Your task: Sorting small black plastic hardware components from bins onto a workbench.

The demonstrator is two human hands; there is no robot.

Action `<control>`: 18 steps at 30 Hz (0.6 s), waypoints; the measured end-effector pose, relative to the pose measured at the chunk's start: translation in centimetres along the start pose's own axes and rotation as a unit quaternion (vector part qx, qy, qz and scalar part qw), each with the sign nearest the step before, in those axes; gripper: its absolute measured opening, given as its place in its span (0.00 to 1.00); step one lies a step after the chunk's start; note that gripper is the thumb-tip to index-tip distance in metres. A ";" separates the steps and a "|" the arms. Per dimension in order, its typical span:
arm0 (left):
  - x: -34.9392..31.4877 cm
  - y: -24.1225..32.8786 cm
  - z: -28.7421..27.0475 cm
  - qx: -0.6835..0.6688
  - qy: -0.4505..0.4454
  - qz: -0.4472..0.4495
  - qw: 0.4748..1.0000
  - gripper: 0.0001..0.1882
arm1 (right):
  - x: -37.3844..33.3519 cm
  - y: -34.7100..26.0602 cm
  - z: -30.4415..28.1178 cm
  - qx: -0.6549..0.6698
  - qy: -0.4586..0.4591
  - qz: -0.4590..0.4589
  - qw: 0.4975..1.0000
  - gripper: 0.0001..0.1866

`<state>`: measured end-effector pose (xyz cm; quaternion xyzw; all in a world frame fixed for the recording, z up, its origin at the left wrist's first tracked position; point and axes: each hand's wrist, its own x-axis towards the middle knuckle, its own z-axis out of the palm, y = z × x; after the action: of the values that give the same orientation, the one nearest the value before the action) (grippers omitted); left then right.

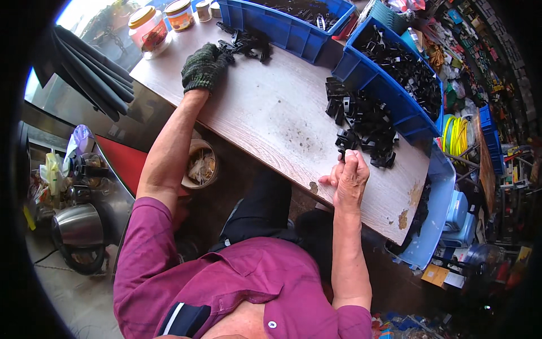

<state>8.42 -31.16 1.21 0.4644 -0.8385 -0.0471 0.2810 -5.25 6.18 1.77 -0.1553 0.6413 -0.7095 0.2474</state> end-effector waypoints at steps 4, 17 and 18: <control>0.5 -1.9 0.6 0.032 -0.007 -0.028 0.999 0.15 | 0.0 0.0 0.2 0.004 -0.003 0.008 1.000 0.17; 0.0 -4.3 -0.3 0.094 -0.015 -0.016 0.995 0.15 | 0.0 0.0 0.0 0.021 0.008 -0.001 1.000 0.17; -0.1 -4.1 -0.4 0.092 -0.018 -0.017 0.995 0.16 | 0.0 0.0 0.0 0.017 0.015 -0.003 1.000 0.17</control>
<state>11.71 -33.33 0.16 0.5014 -0.8363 0.0177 0.2212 -5.23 6.14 1.80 -0.1424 0.6324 -0.7233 0.2382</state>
